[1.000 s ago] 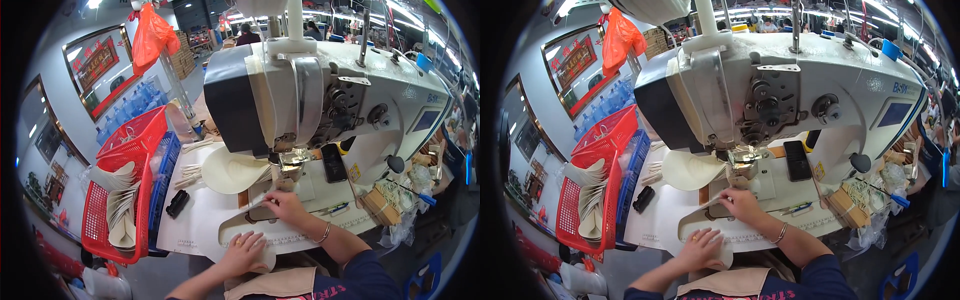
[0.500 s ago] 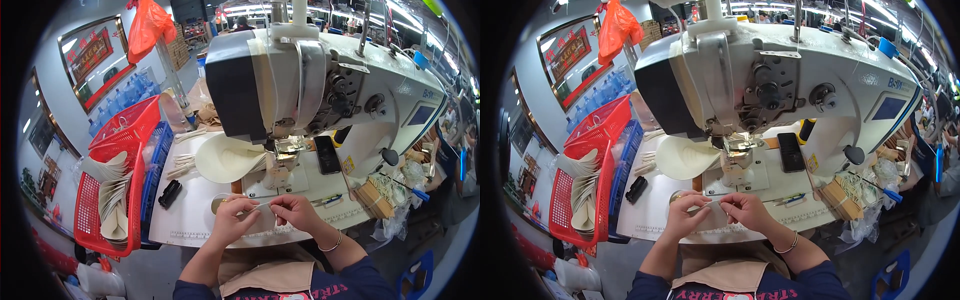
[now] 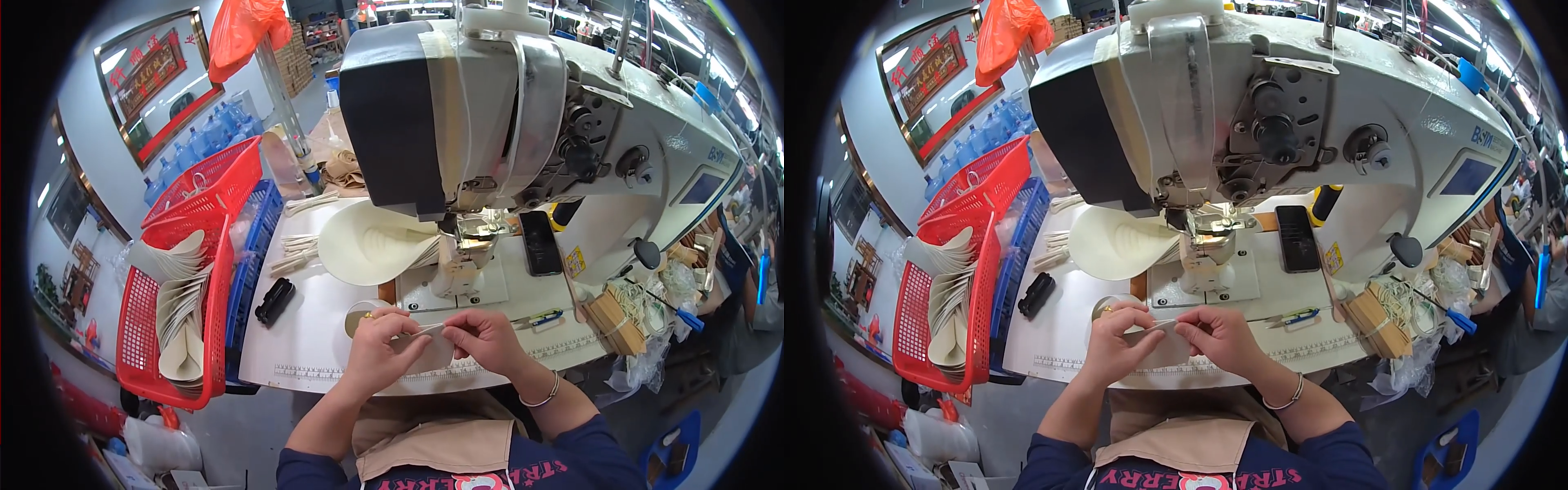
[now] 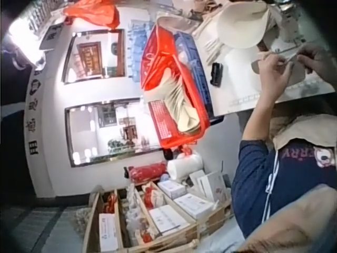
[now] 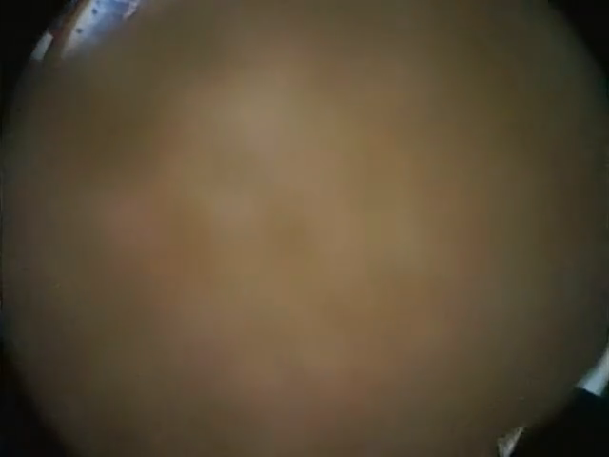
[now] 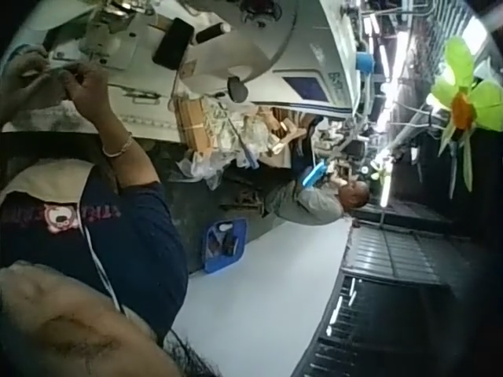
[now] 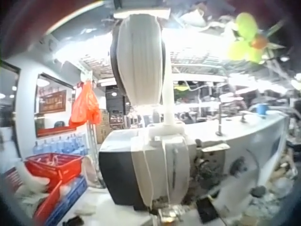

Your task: Sewing together shoe components using an industrial sewing machine and organizing finished parts.

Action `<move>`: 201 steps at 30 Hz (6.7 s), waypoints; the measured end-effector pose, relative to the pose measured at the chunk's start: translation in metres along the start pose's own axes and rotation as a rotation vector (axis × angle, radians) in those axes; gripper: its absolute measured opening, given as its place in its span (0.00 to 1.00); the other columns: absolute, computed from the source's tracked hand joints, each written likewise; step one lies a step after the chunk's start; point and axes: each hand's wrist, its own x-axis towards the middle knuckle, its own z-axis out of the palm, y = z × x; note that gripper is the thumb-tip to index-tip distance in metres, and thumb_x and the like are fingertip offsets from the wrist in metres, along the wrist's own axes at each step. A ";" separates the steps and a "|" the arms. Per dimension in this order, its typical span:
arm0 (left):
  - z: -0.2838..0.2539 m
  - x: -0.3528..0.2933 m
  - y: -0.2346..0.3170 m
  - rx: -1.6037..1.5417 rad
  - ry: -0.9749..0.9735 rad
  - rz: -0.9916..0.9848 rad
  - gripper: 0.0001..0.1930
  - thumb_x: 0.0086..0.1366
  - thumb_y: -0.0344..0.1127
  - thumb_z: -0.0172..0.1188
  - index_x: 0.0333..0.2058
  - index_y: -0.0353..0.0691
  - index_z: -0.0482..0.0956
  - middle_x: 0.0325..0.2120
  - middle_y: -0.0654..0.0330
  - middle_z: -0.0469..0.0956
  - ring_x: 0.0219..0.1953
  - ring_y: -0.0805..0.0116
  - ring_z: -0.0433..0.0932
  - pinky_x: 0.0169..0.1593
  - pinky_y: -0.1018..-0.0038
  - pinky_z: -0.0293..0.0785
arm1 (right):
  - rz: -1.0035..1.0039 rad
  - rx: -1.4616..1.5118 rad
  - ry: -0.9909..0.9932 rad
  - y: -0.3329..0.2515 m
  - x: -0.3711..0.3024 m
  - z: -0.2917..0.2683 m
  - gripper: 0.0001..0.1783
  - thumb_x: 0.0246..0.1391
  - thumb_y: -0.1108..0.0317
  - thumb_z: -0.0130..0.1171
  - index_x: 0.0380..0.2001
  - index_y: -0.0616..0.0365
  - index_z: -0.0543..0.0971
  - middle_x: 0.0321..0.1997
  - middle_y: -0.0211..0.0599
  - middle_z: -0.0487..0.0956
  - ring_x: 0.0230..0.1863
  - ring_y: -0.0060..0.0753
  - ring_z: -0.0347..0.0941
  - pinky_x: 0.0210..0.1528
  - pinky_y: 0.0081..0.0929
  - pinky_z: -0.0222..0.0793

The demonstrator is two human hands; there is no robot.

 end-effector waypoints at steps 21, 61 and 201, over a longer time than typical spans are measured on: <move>-0.003 0.135 0.000 -0.433 -0.280 -0.543 0.14 0.52 0.32 0.61 0.38 0.34 0.78 0.32 0.61 0.77 0.34 0.77 0.73 0.40 0.80 0.68 | 0.042 0.354 0.168 -0.023 0.050 -0.023 0.12 0.53 0.62 0.58 0.27 0.61 0.78 0.22 0.30 0.76 0.21 0.17 0.72 0.22 0.11 0.64; 0.007 0.141 -0.027 -0.592 -0.127 -0.356 0.15 0.57 0.24 0.53 0.45 0.32 0.70 0.38 0.60 0.73 0.39 0.72 0.72 0.45 0.75 0.70 | 0.010 0.528 0.336 -0.023 0.053 -0.001 0.11 0.51 0.62 0.60 0.25 0.59 0.76 0.23 0.32 0.77 0.23 0.20 0.73 0.24 0.15 0.66; -0.283 -0.297 -0.039 0.415 0.196 -0.864 0.12 0.53 0.33 0.51 0.35 0.34 0.74 0.25 0.53 0.76 0.29 0.65 0.76 0.35 0.70 0.71 | -0.092 -1.277 -0.179 0.052 0.007 0.067 0.20 0.37 0.67 0.59 0.39 0.54 0.73 0.45 0.41 0.68 0.46 0.45 0.62 0.46 0.40 0.59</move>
